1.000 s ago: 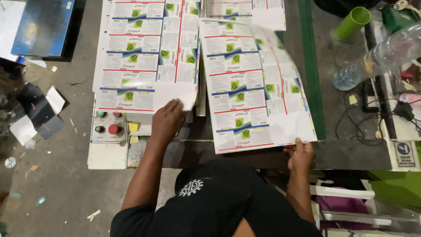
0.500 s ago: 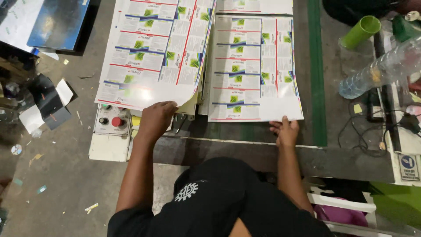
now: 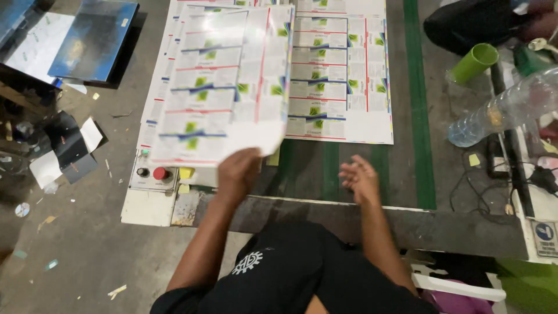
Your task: Sorting and inspecting printed paper sheets on a workbench in a print shop.
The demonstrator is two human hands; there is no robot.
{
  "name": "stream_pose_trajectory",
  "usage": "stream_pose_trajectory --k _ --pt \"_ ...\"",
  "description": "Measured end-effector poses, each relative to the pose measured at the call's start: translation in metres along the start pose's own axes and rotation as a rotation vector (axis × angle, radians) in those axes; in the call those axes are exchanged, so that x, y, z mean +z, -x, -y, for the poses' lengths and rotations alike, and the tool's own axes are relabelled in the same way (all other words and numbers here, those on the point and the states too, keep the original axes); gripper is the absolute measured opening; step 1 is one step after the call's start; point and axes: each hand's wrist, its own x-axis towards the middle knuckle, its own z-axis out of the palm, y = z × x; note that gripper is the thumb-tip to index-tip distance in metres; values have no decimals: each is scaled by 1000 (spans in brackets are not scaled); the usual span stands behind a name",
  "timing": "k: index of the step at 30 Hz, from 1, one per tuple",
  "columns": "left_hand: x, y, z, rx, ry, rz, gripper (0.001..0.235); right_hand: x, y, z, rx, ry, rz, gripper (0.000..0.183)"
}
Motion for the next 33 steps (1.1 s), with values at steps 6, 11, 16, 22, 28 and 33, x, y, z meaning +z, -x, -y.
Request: stream_pose_trajectory --k 6,11,16,22,28,33 --pt "62 -4 -64 -53 57 720 26 63 61 -17 121 -69 502 44" --pt "96 30 -53 213 85 471 45 54 59 -19 61 -180 351 33" --pt "62 24 -13 70 33 463 43 13 64 2 -2 -143 132 27" --pt "13 20 39 -128 -243 438 46 -53 77 16 -180 -107 -139 21" --pt "-9 17 42 -125 -502 591 76 -101 97 26 -294 -31 -300 23" --pt "-7 33 66 -80 -462 485 43 -115 114 27 -243 53 -375 27"
